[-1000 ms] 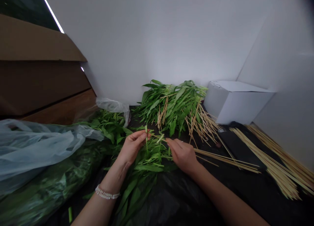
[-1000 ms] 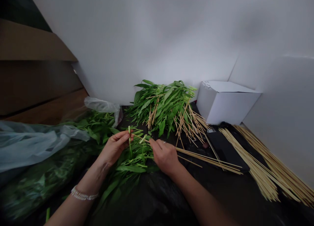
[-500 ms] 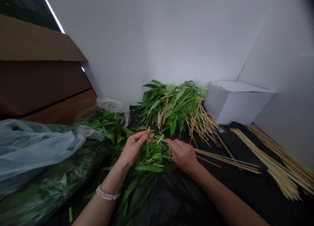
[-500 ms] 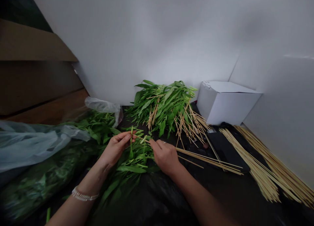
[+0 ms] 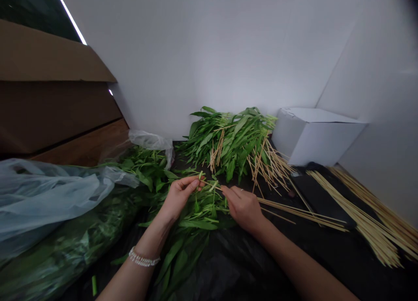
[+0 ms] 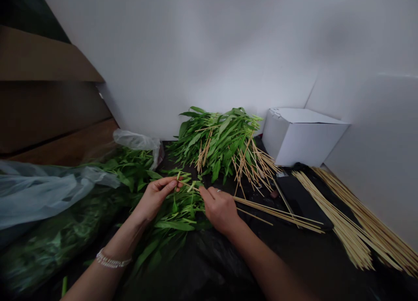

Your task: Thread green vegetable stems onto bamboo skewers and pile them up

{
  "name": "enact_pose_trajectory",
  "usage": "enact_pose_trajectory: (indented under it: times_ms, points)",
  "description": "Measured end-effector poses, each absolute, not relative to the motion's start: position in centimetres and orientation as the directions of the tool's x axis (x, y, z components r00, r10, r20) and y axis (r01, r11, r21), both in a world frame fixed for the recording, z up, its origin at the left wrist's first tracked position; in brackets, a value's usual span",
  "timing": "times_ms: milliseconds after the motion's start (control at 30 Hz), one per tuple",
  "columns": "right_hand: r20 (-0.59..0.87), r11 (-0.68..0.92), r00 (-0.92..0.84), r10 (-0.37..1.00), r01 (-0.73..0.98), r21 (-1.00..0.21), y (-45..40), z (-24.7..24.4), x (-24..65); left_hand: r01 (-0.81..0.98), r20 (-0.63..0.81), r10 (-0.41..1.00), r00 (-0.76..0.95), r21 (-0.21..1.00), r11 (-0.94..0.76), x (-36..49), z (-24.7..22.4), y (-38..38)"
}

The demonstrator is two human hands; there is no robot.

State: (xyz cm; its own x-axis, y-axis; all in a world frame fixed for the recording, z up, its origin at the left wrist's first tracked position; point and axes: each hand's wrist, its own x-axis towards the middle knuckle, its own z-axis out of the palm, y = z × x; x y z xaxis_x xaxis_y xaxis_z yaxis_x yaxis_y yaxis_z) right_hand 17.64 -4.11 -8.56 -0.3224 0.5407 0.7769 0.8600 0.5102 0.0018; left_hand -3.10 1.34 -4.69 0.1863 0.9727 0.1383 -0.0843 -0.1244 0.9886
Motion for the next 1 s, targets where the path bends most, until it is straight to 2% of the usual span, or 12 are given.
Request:
enact_pose_trajectory:
  times_ms: [167,500,867,1000]
  points:
    - [0.771,0.502,-0.314,0.554,0.865,-0.008,-4.1,-8.6,17.6,-0.204,0.073,0.985,0.16,0.978,-0.039,-3.3,-4.9,1.5]
    - [0.768,0.519,-0.318,0.555,0.854,-0.021,-4.2,-8.9,17.4,-0.216,-0.001,0.979,0.204,0.975,0.046,-3.0,-5.1,1.5]
    - [0.757,0.52,-0.334,0.562,0.854,-0.009,-4.2,-9.1,17.1,-0.073,0.0,0.958,0.286,0.997,0.021,-2.1,-4.9,0.4]
    - [0.774,0.505,-0.304,0.556,0.863,-0.023,-4.1,-8.6,17.3,0.056,0.022,0.924,0.382,0.997,-0.047,-3.1,-4.1,0.5]
